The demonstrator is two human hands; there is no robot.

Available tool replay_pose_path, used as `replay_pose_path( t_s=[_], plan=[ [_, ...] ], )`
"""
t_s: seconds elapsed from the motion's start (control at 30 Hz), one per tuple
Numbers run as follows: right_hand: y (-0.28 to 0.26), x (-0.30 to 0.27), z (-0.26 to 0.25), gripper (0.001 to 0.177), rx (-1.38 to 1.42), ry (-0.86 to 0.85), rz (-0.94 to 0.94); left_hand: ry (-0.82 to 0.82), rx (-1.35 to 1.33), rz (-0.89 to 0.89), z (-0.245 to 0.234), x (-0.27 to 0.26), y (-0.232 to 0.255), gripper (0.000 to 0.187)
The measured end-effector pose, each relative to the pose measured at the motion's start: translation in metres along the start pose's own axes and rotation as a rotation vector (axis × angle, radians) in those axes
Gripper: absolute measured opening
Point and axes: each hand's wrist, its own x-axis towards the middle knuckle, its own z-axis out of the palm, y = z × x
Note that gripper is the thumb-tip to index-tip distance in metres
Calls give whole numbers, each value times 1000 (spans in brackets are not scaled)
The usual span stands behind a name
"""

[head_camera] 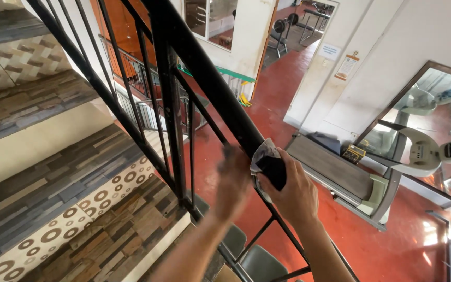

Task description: Cleaning a metal staircase railing with cloths.

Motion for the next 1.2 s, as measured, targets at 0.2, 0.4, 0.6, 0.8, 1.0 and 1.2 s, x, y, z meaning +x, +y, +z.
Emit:
replay_pose_path(
  t_s=[0.2,0.4,0.6,0.8,1.0,1.2],
  plan=[
    [1,1,1,85,-25,16,0,-508,-572,548,-19,-91,1,45],
    [2,-1,6,82,18,57,-6,-272,-426,405,-27,90,-113,37],
    [4,-1,8,84,-24,75,8,135,-150,165,24,161,-188,41],
    [-1,1,5,81,-20,63,34,-110,-429,105,18,-4,-82,53],
    [-5,-8,-1,76,-44,231,-155,-716,-816,86,4,-166,-83,55],
    [-9,-12,0,74,-3,250,-188,-105,-779,-315,12,-63,-75,51]
  ],
)
